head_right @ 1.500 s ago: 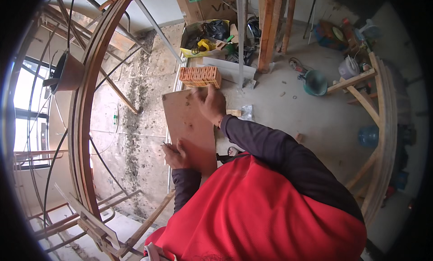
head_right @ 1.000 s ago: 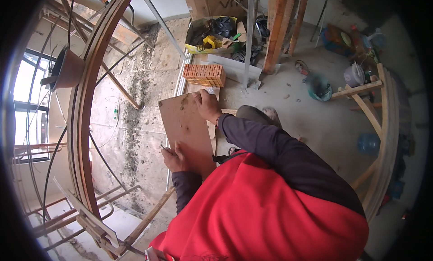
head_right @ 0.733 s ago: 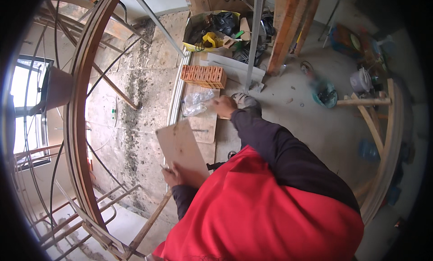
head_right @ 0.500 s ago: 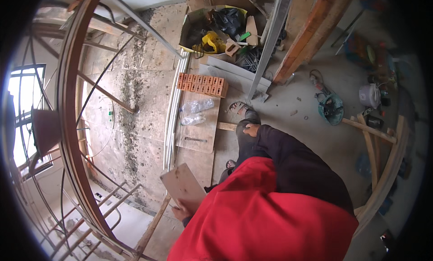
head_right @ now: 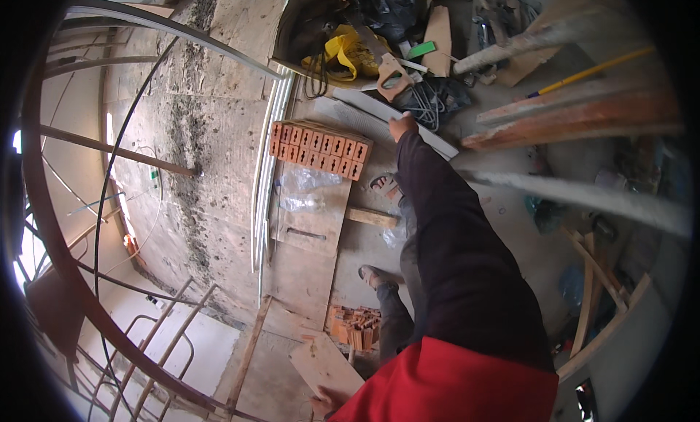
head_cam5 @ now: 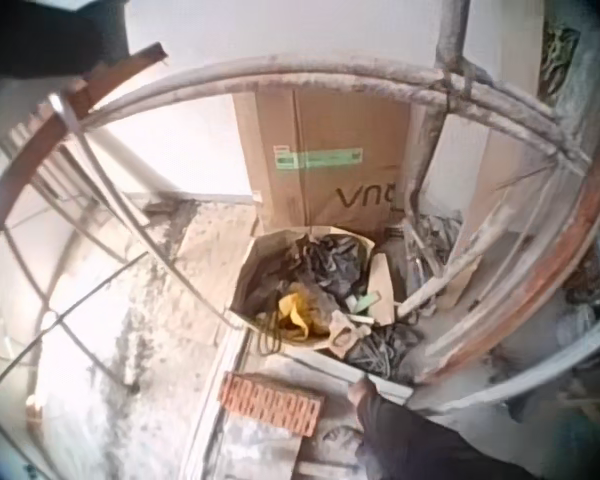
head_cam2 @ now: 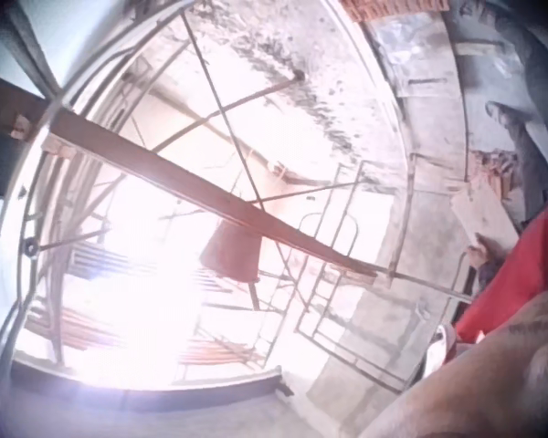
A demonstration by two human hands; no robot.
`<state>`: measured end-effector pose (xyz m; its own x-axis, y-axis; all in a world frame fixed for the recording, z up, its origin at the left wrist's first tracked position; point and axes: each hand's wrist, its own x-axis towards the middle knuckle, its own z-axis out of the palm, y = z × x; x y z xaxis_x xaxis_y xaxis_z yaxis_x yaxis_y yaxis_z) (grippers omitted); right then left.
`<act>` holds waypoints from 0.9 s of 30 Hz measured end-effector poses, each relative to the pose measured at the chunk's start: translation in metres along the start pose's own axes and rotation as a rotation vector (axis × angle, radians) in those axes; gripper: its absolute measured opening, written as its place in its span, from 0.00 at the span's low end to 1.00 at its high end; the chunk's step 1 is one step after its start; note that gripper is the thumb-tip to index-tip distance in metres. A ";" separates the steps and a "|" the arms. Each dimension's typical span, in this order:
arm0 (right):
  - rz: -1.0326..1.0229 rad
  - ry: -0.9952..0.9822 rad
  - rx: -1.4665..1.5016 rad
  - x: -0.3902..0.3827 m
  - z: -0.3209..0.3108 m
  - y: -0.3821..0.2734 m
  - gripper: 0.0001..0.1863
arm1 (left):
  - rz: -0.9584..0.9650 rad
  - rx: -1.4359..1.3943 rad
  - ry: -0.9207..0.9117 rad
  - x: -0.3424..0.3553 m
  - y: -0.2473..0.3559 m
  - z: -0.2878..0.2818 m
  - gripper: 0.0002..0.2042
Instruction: The person saws a wooden board with a handsaw while holding it steady with one hand on a support.
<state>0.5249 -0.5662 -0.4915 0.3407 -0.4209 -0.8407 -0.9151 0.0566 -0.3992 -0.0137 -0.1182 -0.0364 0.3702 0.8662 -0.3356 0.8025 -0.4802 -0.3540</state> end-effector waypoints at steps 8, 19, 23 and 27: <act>0.173 0.115 0.879 0.102 0.008 -0.066 0.35 | -0.075 0.043 -0.110 0.001 0.070 0.016 0.38; -0.161 0.037 1.292 -0.044 -0.010 -0.050 0.23 | -0.074 -0.068 -0.021 -0.001 0.071 0.027 0.38; -0.459 0.019 0.710 -0.168 -0.046 -0.028 0.23 | -0.099 -0.162 0.065 -0.015 0.056 0.040 0.38; -0.688 0.025 -0.171 -0.256 -0.086 -0.002 0.21 | -0.162 -0.325 0.207 -0.040 0.035 0.045 0.38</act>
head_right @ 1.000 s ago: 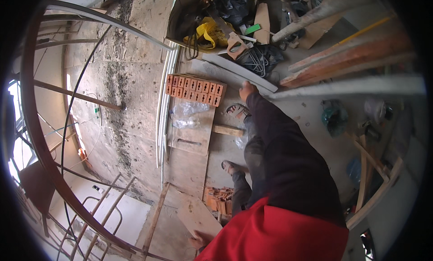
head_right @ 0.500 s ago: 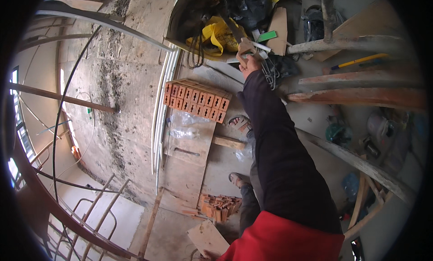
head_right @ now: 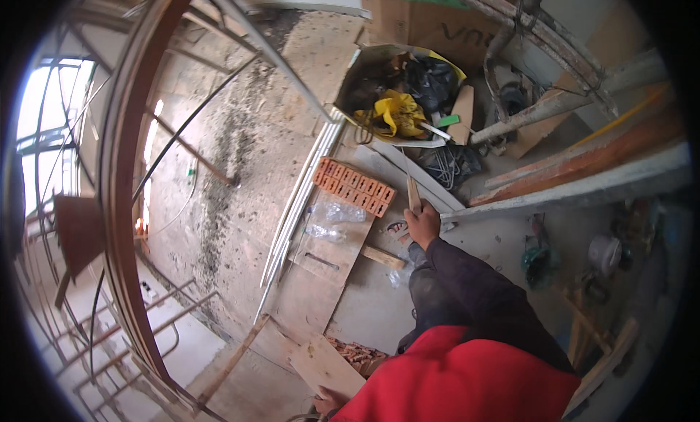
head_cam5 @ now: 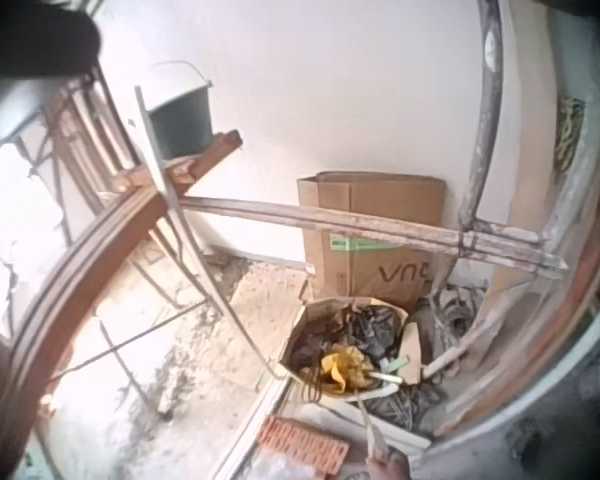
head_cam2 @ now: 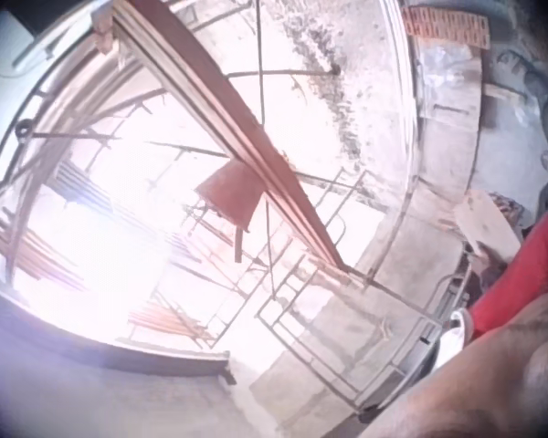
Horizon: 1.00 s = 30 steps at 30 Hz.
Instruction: The person saws a wooden board with a handsaw while holding it steady with one hand on a support.
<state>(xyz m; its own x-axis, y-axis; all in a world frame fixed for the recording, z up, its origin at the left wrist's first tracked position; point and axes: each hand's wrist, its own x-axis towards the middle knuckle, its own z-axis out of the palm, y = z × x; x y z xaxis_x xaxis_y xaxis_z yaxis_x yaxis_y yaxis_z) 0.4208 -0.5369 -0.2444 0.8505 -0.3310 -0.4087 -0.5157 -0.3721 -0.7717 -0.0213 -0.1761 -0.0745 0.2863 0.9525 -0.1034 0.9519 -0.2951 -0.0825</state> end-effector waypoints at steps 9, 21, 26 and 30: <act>-0.481 -0.667 -0.381 -0.114 -0.015 0.008 0.11 | -0.364 -0.436 0.344 -0.114 -0.110 0.018 0.26; -1.201 -0.988 -1.161 -0.237 0.035 0.052 0.22 | -1.133 -0.630 1.145 -0.337 -0.315 -0.021 0.26; -1.736 -1.124 -1.116 -0.302 0.100 0.050 0.22 | -1.430 -0.474 1.340 -0.425 -0.369 -0.013 0.27; -1.959 -1.214 -1.048 -0.358 0.152 0.052 0.22 | -1.638 -0.370 1.479 -0.489 -0.385 -0.006 0.28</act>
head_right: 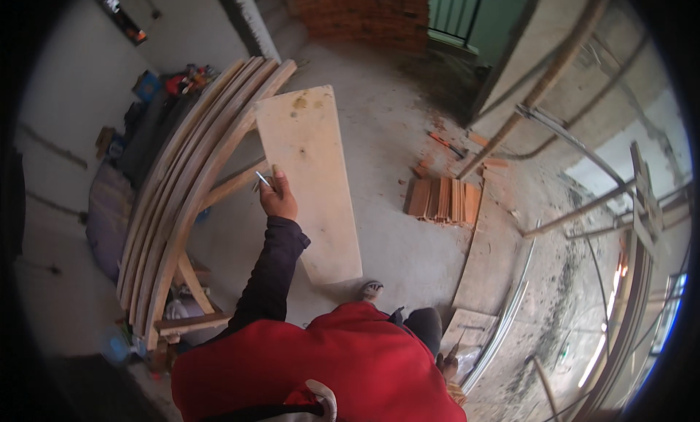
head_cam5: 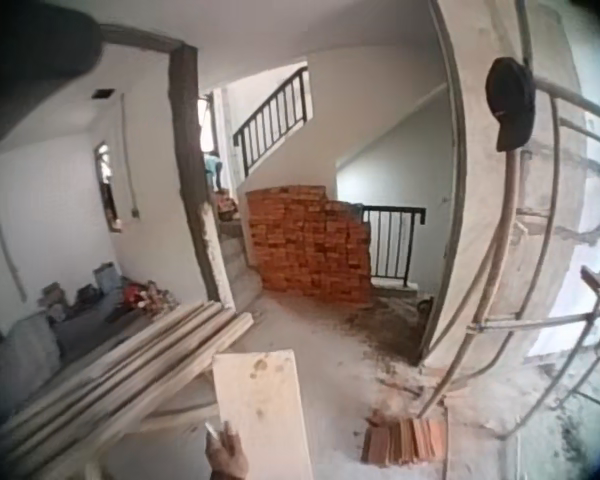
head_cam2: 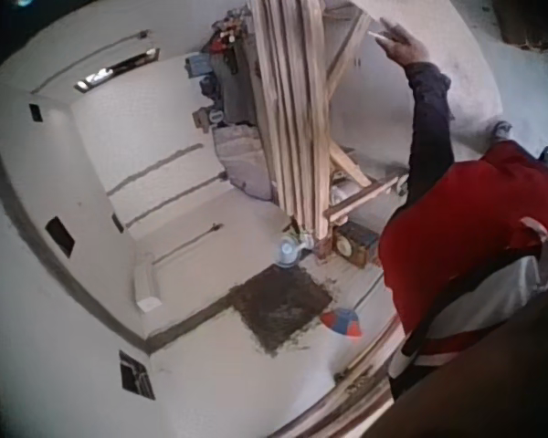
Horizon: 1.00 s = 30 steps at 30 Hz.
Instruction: The person saws a wooden board with a handsaw while holding it steady with one hand on a support.
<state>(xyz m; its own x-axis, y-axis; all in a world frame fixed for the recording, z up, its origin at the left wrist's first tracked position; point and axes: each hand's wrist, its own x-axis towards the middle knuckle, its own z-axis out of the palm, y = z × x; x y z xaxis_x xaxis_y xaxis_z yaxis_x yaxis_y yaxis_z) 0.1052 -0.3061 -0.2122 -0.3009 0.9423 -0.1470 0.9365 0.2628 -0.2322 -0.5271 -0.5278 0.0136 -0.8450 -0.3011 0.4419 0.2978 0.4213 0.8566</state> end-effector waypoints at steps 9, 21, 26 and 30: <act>0.098 -0.387 0.047 0.156 0.050 -0.053 0.23 | -0.100 0.378 0.096 0.069 -0.044 -0.055 0.32; -0.705 -0.632 -0.262 0.362 0.115 -0.187 0.25 | 0.023 0.746 -0.195 0.188 0.002 0.007 0.29; 0.005 -0.751 0.089 0.376 0.065 -0.314 0.33 | 0.053 0.802 -0.291 0.245 -0.018 0.030 0.30; -0.221 -0.562 0.080 0.414 0.068 -0.342 0.33 | 0.061 0.814 -0.410 0.329 -0.062 0.087 0.34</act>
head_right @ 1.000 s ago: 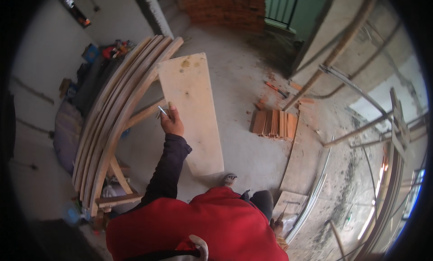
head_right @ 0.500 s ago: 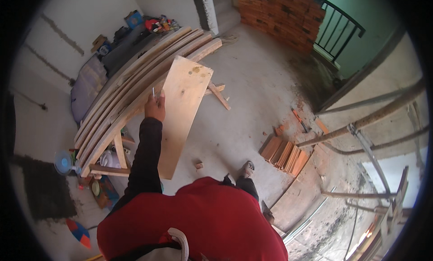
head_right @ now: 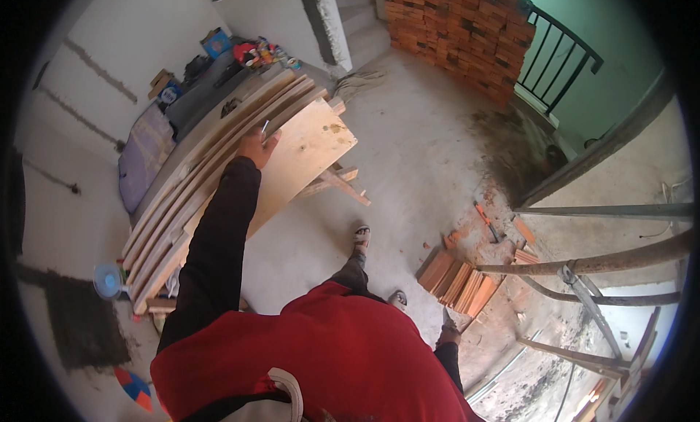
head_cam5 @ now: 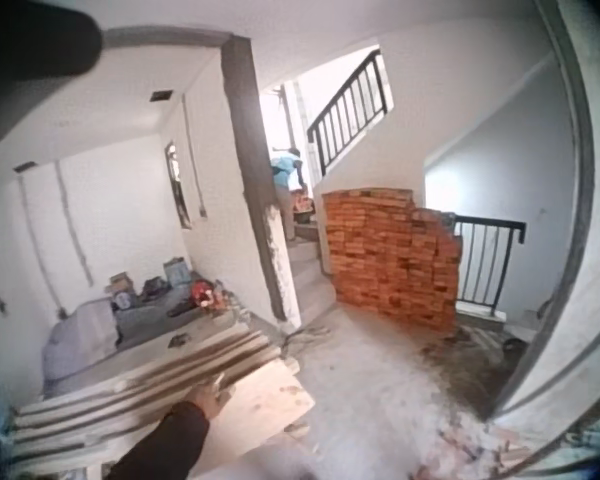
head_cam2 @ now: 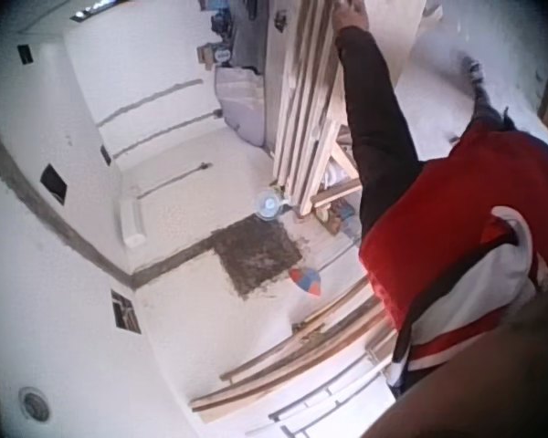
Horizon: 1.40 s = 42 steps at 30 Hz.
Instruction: The person saws a wooden board with a handsaw while holding it steady with one hand on a support.
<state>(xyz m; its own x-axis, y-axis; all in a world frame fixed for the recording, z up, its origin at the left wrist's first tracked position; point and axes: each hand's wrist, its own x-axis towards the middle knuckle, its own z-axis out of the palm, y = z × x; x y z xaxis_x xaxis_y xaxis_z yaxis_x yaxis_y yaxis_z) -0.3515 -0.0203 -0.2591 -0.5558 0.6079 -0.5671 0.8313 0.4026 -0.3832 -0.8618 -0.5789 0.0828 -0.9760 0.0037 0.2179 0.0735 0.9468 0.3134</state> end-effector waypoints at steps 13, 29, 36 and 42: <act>0.019 0.030 0.116 0.023 0.002 -0.258 0.28 | 0.045 0.290 -0.157 0.209 -0.057 0.115 0.26; -0.276 -0.223 0.145 0.156 -0.012 -0.441 0.25 | -0.474 0.037 0.412 0.043 -0.065 0.064 0.11; -0.334 -0.344 0.080 0.188 -0.006 -0.464 0.23 | -1.060 0.193 0.471 -0.067 -0.159 0.021 0.14; -0.322 -0.382 0.073 0.200 0.000 -0.473 0.22 | -1.272 0.275 0.292 -0.092 -0.195 -0.004 0.15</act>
<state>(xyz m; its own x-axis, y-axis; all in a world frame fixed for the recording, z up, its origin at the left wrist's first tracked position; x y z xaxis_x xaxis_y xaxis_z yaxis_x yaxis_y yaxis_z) -0.8557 -0.0890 -0.1913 -0.7575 0.1609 -0.6327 0.6221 0.4715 -0.6250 -0.7859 -0.7648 0.0053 -0.2522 -0.9609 0.1143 -0.9267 0.2738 0.2573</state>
